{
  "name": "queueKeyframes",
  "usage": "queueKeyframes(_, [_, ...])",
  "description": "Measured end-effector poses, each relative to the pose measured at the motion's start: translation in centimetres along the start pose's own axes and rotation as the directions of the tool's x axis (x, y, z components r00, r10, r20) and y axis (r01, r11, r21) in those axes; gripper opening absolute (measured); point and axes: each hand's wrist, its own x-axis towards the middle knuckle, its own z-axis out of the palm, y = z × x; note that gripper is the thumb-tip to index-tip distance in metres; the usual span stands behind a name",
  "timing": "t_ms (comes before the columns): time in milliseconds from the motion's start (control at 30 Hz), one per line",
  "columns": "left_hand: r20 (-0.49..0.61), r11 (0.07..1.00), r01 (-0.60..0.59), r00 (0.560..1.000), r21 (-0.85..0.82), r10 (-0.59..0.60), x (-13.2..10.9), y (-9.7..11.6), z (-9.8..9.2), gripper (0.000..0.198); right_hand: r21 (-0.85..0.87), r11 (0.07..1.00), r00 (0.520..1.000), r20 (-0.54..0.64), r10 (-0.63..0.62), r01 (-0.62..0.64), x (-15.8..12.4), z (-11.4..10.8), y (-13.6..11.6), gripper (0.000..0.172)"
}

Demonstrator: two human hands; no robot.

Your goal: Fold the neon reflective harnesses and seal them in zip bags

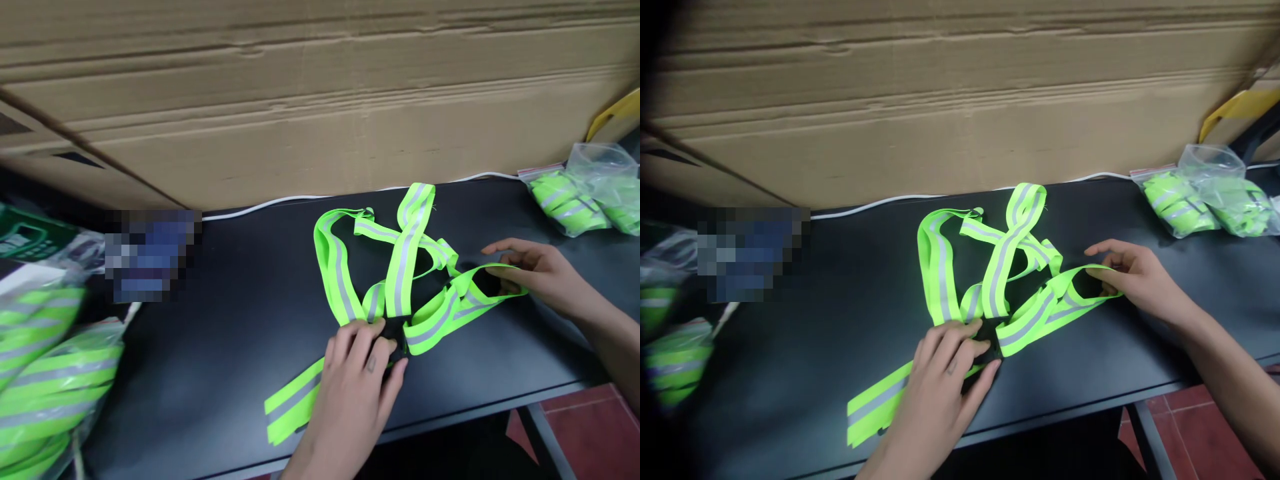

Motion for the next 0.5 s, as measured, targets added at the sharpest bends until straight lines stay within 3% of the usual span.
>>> queueKeyframes(100, [0.008, 1.000, -0.001, 1.000, -0.005, 0.001, 0.0, -0.1, -0.2, 0.003, -0.098, 0.990, 0.985, 0.127, 0.114, -0.102, 0.0, -0.9, -0.2, 0.042])
queueKeyframes(167, [0.016, 1.000, -0.004, 1.000, -0.002, 0.004, 0.0, -0.2, -0.3, 0.004, -0.036, 0.986, 0.952, 0.256, 0.166, -0.162, 0.2, -1.4, -0.3, 0.028])
queueKeyframes(233, [0.020, 1.000, -0.011, 1.000, 0.017, 0.011, 0.0, -0.2, -0.3, 0.011, 0.068, 0.988, 0.935, 0.337, 0.111, -0.142, 0.5, -1.7, -0.3, 0.021])
queueKeyframes(300, [0.025, 0.998, -0.020, 1.000, 0.051, 0.019, 0.1, -0.3, -0.3, 0.025, 0.129, 0.989, 0.944, 0.328, 0.023, -0.069, 0.6, -1.7, -0.2, 0.022])
queueKeyframes(367, [0.030, 0.996, -0.031, 0.999, 0.086, 0.029, 0.2, -0.3, -0.2, 0.037, 0.077, 0.996, 0.957, 0.284, -0.054, 0.033, 0.6, -1.8, -0.1, 0.019])
queueKeyframes(500, [0.027, 0.993, -0.035, 0.999, 0.113, 0.032, 0.3, -0.2, -0.2, 0.040, -0.046, 0.984, 0.964, 0.216, -0.157, 0.171, 0.0, -1.9, -0.3, 0.028])
